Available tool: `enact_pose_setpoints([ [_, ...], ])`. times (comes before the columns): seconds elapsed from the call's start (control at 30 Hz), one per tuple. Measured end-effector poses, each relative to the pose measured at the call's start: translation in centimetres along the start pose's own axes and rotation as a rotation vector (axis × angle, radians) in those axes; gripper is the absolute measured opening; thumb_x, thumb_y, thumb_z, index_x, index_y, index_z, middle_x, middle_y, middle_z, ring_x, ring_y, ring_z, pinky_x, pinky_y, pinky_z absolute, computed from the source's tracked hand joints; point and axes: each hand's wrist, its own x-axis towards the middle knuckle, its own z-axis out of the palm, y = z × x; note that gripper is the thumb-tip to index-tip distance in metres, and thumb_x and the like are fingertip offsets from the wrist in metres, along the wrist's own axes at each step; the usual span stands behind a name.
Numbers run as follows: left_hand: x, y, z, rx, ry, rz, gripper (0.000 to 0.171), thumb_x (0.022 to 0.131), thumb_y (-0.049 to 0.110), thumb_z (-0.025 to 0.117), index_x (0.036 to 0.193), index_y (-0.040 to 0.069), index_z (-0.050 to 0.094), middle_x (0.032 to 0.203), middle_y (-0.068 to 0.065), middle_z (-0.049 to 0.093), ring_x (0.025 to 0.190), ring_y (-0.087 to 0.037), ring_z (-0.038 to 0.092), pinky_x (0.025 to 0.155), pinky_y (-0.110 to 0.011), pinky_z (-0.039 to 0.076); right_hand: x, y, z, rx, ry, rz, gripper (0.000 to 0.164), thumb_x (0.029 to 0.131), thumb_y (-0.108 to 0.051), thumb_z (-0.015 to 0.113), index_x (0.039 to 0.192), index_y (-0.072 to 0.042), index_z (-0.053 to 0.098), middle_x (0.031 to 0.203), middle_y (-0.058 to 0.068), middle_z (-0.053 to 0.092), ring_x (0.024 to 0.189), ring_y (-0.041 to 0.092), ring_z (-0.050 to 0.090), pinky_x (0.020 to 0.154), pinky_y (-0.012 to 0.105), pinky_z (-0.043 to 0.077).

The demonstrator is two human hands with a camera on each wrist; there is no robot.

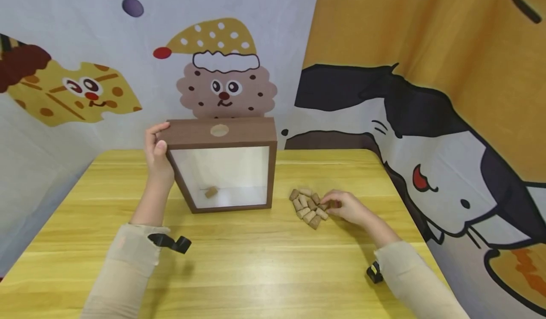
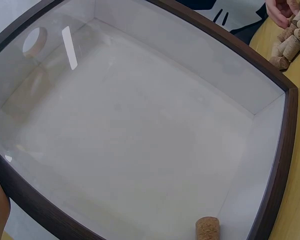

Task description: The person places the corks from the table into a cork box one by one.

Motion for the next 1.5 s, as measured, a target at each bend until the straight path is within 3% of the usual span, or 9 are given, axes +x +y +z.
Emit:
enact_pose_setpoints([
  [0.17,-0.1,-0.1,0.0,0.0,-0.001,-0.002,0.07,0.075,0.064,0.067,0.114,0.007,0.059,0.121,-0.003,0.054,0.129,-0.034,0.034,0.108,-0.043,0.015,0.0,0.4,0.4,-0.015,0.026,0.009,0.031,0.08,0.005,0.072,0.105,-0.011,0.07,0.109,0.002,0.065,0.101,0.019,0.06,0.087,0.034,0.048],
  [0.33,-0.2,-0.2,0.0,0.005,-0.002,0.0,0.07,0.075,0.064,0.067,0.115,0.006,0.059,0.121,-0.003,0.055,0.128,-0.029,0.037,0.108,-0.042,0.016,-0.1,0.5,0.6,-0.072,0.054,0.012,0.028,0.079,0.003,0.073,0.102,-0.013,0.07,0.105,0.0,0.066,0.1,0.021,0.061,0.086,0.042,0.049],
  [0.43,-0.2,-0.2,0.0,0.005,-0.001,0.004,0.069,0.076,0.062,0.067,0.114,0.006,0.06,0.12,-0.003,0.055,0.127,-0.029,0.037,0.108,-0.041,0.016,-0.2,0.4,0.6,-0.109,0.075,-0.001,0.026,0.08,-0.002,0.075,0.103,-0.013,0.071,0.104,-0.001,0.067,0.098,0.02,0.061,0.084,0.041,0.049],
  [0.63,-0.2,-0.1,0.1,0.01,-0.007,0.004,0.067,0.076,0.062,0.066,0.115,0.007,0.059,0.121,-0.003,0.055,0.129,-0.033,0.035,0.108,-0.043,0.015,-0.7,-1.2,0.1,-0.134,0.156,-0.008,0.024,0.082,-0.009,0.075,0.105,-0.014,0.071,0.098,-0.005,0.067,0.073,0.012,0.055,0.06,0.028,0.047],
  [0.93,-0.1,-0.1,0.1,-0.003,-0.01,0.001,0.064,0.077,0.061,0.066,0.115,0.01,0.06,0.121,-0.002,0.055,0.128,-0.028,0.036,0.108,-0.043,0.014,-0.2,-6.0,-0.2,-0.114,0.235,-0.084,0.028,0.087,-0.009,0.07,0.115,-0.012,0.068,0.106,-0.004,0.066,0.07,0.012,0.053,0.052,0.027,0.045],
  [1.1,-0.1,-0.1,0.1,0.003,-0.011,-0.005,0.065,0.076,0.062,0.066,0.115,0.01,0.059,0.121,-0.002,0.054,0.128,-0.028,0.036,0.108,-0.043,0.014,0.0,-11.9,-0.3,-0.106,0.291,-0.181,0.028,0.084,0.003,0.069,0.111,-0.001,0.068,0.102,0.006,0.067,0.068,0.016,0.053,0.05,0.027,0.043],
  [1.17,-0.1,-0.1,0.1,-0.001,-0.01,-0.011,0.065,0.076,0.062,0.066,0.115,0.011,0.059,0.121,-0.002,0.054,0.129,-0.029,0.035,0.108,-0.043,0.013,0.1,-14.3,-0.3,-0.085,0.32,-0.218,0.028,0.081,0.009,0.069,0.108,0.003,0.067,0.098,0.009,0.066,0.067,0.016,0.052,0.051,0.026,0.042],
  [1.5,0.0,-0.2,-0.1,-0.005,-0.006,-0.007,0.066,0.075,0.063,0.067,0.115,0.011,0.06,0.121,-0.002,0.054,0.128,-0.029,0.035,0.108,-0.043,0.013,1.3,-19.4,-0.4,0.002,0.447,-0.334,0.03,0.076,0.018,0.069,0.103,0.005,0.066,0.068,0.002,0.056,0.057,0.012,0.042,0.05,0.026,0.034],
])
